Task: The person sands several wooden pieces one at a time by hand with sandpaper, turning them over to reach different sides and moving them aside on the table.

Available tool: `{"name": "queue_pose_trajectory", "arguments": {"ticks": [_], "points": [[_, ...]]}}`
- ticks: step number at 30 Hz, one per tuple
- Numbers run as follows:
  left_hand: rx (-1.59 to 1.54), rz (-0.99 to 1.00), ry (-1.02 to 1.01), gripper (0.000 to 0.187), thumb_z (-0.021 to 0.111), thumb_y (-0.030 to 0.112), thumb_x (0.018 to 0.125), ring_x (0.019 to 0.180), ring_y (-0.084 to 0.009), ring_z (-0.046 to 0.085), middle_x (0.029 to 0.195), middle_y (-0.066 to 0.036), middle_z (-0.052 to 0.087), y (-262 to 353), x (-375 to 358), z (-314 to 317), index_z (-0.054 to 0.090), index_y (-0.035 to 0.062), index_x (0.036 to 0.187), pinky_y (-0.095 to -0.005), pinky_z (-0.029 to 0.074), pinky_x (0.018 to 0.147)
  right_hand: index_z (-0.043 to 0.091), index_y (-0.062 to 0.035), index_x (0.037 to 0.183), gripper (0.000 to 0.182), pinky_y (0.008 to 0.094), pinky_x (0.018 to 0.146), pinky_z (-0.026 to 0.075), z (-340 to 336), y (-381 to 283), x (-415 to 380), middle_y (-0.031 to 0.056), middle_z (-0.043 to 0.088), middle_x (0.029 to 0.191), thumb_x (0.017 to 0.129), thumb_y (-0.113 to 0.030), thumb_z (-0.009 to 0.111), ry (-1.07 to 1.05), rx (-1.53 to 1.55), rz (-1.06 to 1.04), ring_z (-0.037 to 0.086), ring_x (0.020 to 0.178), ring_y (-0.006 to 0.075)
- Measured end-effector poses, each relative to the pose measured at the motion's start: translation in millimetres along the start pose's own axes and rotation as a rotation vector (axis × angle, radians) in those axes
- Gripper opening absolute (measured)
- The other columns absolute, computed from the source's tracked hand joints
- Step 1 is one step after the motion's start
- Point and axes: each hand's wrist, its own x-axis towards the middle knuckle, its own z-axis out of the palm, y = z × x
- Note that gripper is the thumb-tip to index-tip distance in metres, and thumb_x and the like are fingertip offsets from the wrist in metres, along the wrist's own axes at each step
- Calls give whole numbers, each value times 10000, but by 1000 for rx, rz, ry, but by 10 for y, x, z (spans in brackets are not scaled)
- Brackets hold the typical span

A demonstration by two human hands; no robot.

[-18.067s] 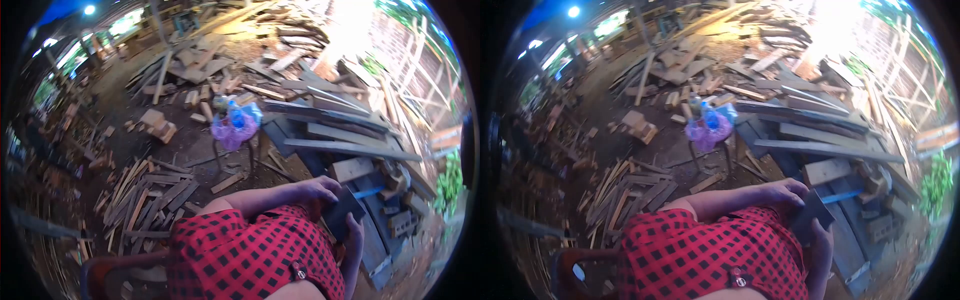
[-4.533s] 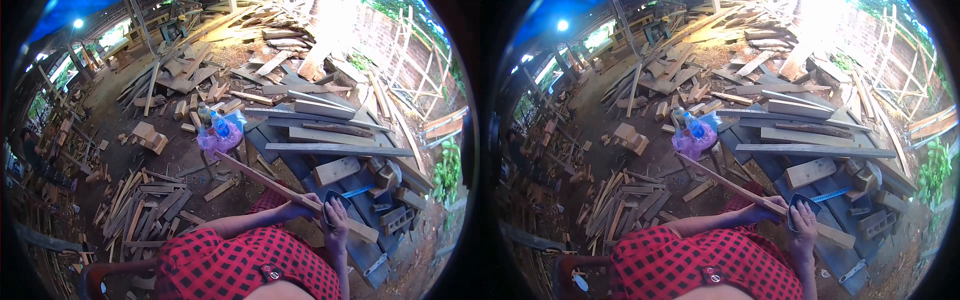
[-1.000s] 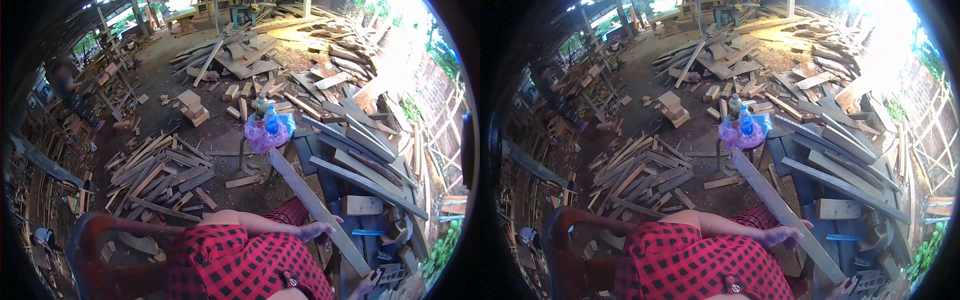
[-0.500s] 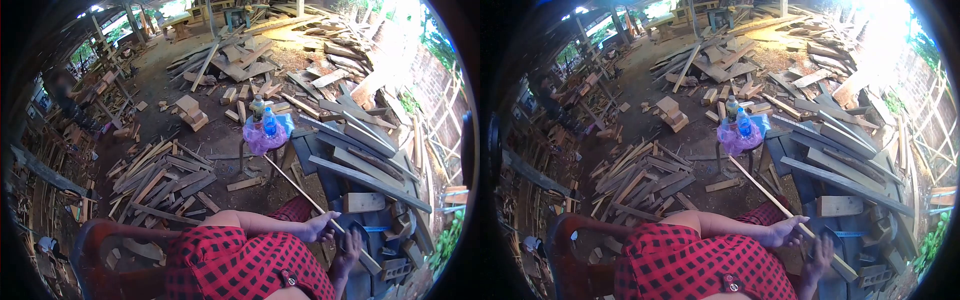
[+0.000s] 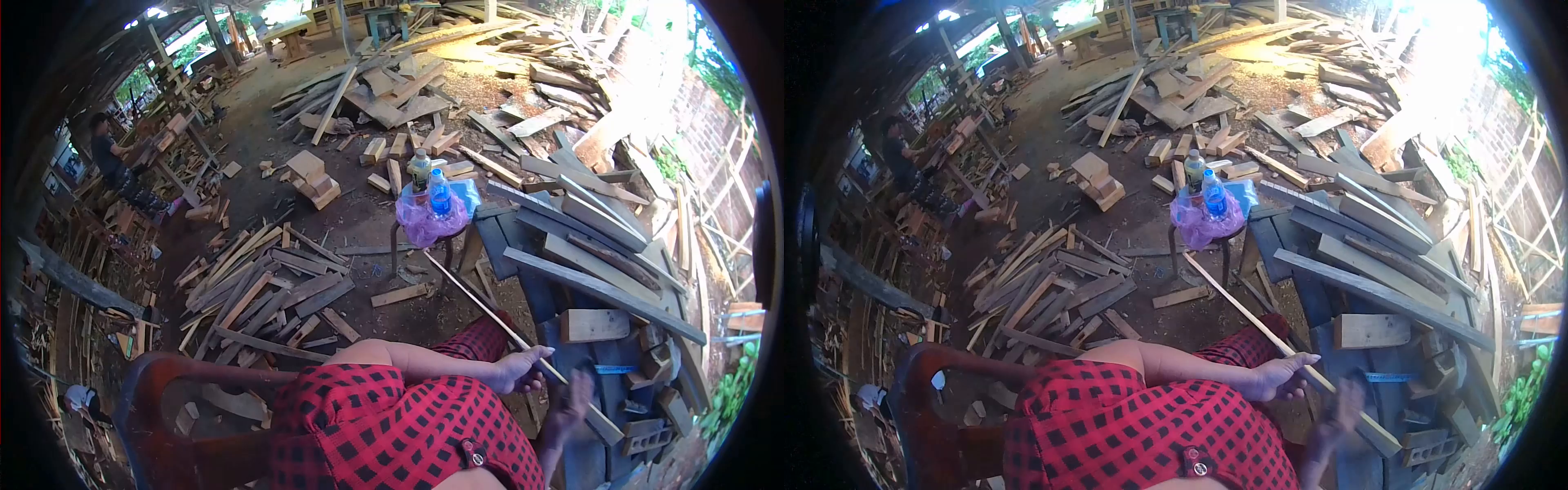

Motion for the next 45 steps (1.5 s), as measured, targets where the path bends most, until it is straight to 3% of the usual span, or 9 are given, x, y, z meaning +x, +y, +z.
{"name": "queue_pose_trajectory", "arguments": {"ticks": [5, 14, 17, 19, 23, 32, 36, 41, 45], "points": [[-15, -37, 8, 397, 624, 529, 838, 594, -95, 551, 675, 33, 530, 28, -66, -22, 607, 133, 854, -249, 414, 544, 602, -34, 1217, 357, 460, 1082, 280, -194, -31, 39, 108, 554, 1316, 868, -102, 571, -186, -150, -65, 449, 1277, 307], [-23, 31, -85, 328, 601, 440, 880, 612, -114, 572, 723, 4, 560, -29, 13, -78, 613, 113, 904, -258, 443, 549, 573, 14, 1223, 339, 339, 993, 386, -1180, 1953, -363, 157, 591, 1239, 922, -143, 572, 254, -230, 636, 539, 1136, 266], [157, 136, -281, 287, 590, 325, 904, 637, -113, 592, 761, -19, 581, -65, 0, -95, 583, 72, 1038, -262, 488, 575, 586, -7, 1208, 326, 355, 987, 398, -848, 1542, -325, 157, 596, 1220, 901, -117, 571, 122, 74, 529, 558, 1122, 281], [361, 576, -424, 295, 581, 207, 905, 670, -105, 605, 795, -37, 595, 43, -207, -1, 524, 38, 1139, -259, 514, 601, 599, -26, 1204, 398, 397, 1045, 351, -460, 461, -108, 176, 557, 1279, 812, -92, 621, -12, 55, 261, 482, 1239, 332], [421, 520, -394, 320, 588, 168, 895, 647, -77, 573, 820, -21, 585, 97, -172, 22, 490, 70, 1184, -234, 475, 554, 618, -36, 1176, 402, 445, 1069, 311, -419, -369, 86, 191, 554, 1271, 778, -87, 656, -202, 97, 33, 454, 1259, 361], [717, 525, -611, 374, 619, 50, 886, 945, -104, 569, 1117, -53, 530, 224, -232, 47, 479, 64, 1233, -255, 513, 781, 586, 24, 1206, 322, 320, 1017, 375, -1399, 1717, -1048, 147, 583, 1259, 903, -85, 578, 405, 143, 864, 541, 1155, 214], [822, 688, -646, 360, 646, 38, 859, 1073, -158, 554, 1160, -58, 533, 314, -207, 34, 529, 68, 1198, -297, 499, 870, 588, 22, 1203, 314, 327, 1044, 353, -1271, 1432, -972, 144, 601, 1236, 912, -93, 571, 452, -5, 1094, 531, 1182, 227], [896, 703, -655, 347, 657, 113, 875, 1099, -138, 530, 1173, -48, 559, 405, -299, 57, 543, 57, 1199, -296, 447, 925, 598, -7, 1203, 303, 337, 1050, 348, -950, 716, -643, 160, 573, 1272, 913, -91, 573, 328, 96, 590, 505, 1224, 250], [937, 628, -658, 368, 668, 143, 868, 1085, -146, 550, 1160, -59, 582, 413, -358, 105, 542, 73, 1206, -304, 455, 918, 617, -81, 1211, 403, 419, 1096, 283, -901, -312, -188, 118, 564, 1300, 810, -39, 634, -114, 31, 194, 462, 1275, 278]]}}
